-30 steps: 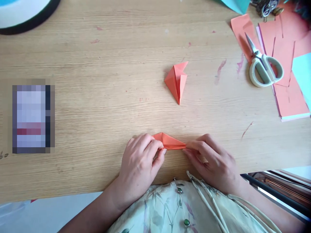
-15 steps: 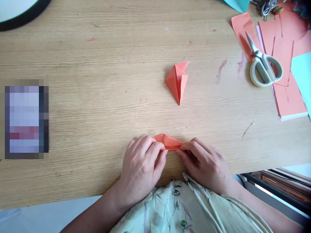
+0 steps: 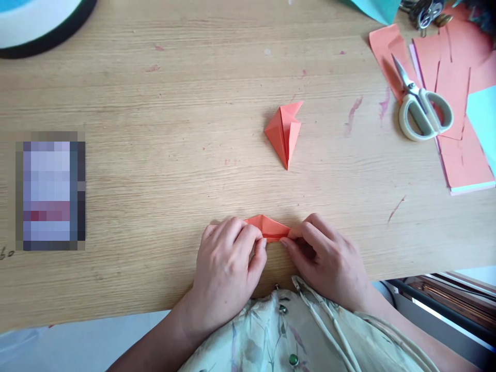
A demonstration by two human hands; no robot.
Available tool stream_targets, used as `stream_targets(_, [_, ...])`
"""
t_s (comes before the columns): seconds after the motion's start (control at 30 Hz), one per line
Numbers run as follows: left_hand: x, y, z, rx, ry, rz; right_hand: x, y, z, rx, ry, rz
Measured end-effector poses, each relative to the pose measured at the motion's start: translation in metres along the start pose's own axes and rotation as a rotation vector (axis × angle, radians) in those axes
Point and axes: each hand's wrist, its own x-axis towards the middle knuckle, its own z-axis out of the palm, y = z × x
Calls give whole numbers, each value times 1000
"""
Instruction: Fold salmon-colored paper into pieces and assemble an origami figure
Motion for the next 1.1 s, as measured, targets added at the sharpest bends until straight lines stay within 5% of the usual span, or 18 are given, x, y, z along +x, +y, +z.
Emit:
stream_targets(0.93, [2,0,5,275,-31,46,-10,14,-3,98,54,-82])
stream_targets(1.1, [2,-1,5,286,-29,61,-18,26,-6,133,67,-288])
